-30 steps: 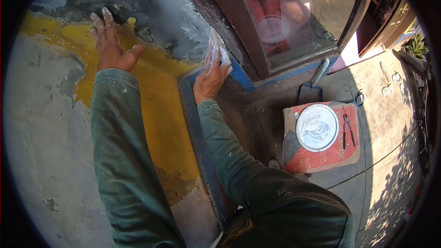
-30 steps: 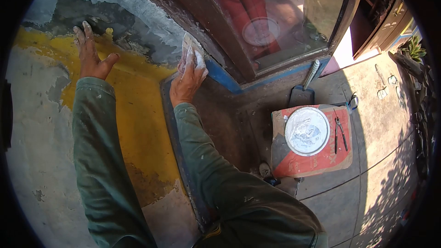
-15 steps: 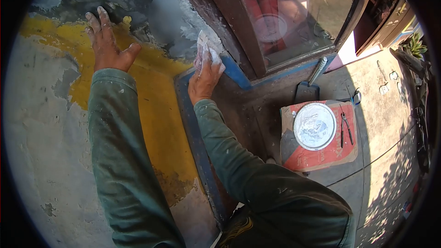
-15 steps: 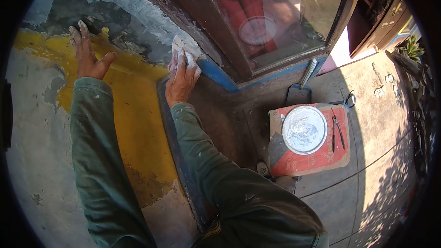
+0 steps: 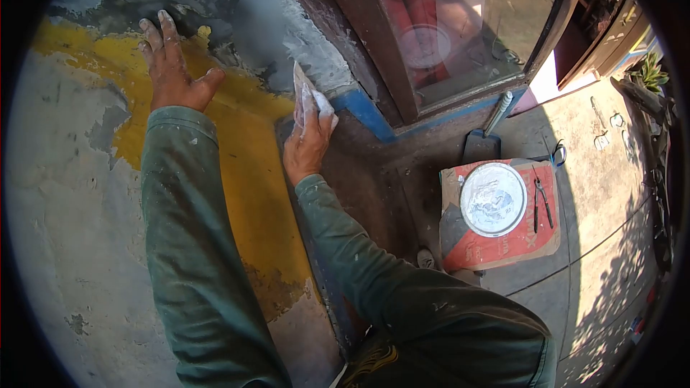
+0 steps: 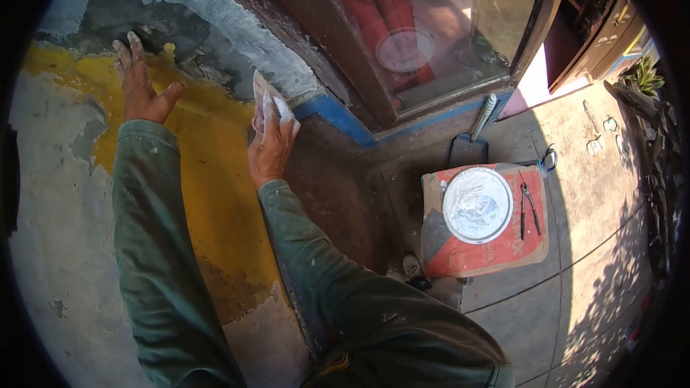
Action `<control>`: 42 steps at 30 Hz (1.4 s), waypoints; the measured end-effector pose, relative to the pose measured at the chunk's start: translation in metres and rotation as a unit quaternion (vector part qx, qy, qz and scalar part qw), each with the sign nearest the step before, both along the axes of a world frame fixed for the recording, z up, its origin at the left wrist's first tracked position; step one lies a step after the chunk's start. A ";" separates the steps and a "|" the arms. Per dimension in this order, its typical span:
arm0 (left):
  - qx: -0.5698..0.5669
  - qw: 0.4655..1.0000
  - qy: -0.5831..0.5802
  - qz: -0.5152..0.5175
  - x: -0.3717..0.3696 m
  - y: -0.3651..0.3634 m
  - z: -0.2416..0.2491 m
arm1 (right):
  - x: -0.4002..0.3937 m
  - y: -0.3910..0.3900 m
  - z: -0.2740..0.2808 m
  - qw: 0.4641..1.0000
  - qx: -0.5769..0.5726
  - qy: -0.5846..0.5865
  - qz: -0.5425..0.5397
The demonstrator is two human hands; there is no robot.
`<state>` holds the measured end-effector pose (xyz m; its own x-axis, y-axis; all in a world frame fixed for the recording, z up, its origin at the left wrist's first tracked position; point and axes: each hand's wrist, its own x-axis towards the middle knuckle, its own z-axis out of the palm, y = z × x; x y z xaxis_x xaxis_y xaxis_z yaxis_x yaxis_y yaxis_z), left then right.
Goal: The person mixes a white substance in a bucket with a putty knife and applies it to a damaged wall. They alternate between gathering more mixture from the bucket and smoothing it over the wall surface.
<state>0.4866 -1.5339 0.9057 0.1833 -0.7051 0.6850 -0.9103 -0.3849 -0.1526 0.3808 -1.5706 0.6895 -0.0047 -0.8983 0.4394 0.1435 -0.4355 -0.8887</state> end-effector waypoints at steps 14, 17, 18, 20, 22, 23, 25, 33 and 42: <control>0.006 0.999 0.037 0.009 -0.006 -0.001 0.001 | 0.005 0.006 0.014 0.989 0.108 -0.096 -0.014; 0.003 1.000 0.014 -0.003 0.000 -0.001 -0.001 | 0.019 -0.009 0.006 0.970 0.195 -0.116 -0.091; 0.003 1.000 0.014 -0.005 -0.001 -0.001 0.000 | 0.029 -0.013 0.005 0.968 0.212 -0.091 -0.097; 0.000 1.000 0.013 -0.003 -0.003 -0.002 -0.001 | 0.031 -0.007 0.029 0.969 0.211 -0.119 -0.058; -0.002 1.000 0.010 -0.005 -0.002 -0.003 -0.002 | 0.023 0.002 0.040 0.971 0.166 -0.164 0.044; -0.005 1.000 0.003 -0.003 -0.002 -0.003 -0.002 | 0.013 0.007 0.037 0.972 0.164 -0.162 0.043; -0.001 1.000 0.017 0.006 -0.005 -0.002 -0.001 | -0.016 0.012 0.025 0.946 0.142 -0.223 0.190; -0.027 0.999 0.003 0.019 -0.002 -0.007 -0.007 | -0.193 -0.076 -0.124 0.927 0.280 -0.186 0.170; -0.102 0.991 0.083 -0.004 -0.025 -0.007 -0.007 | -0.349 -0.125 -0.183 0.945 0.267 0.029 0.188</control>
<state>0.4620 -1.5413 0.8991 0.3012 -0.5575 0.7736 -0.9193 -0.3854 0.0803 0.0320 -1.6954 0.5067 0.3694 -0.9251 -0.0875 0.1427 0.1495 -0.9784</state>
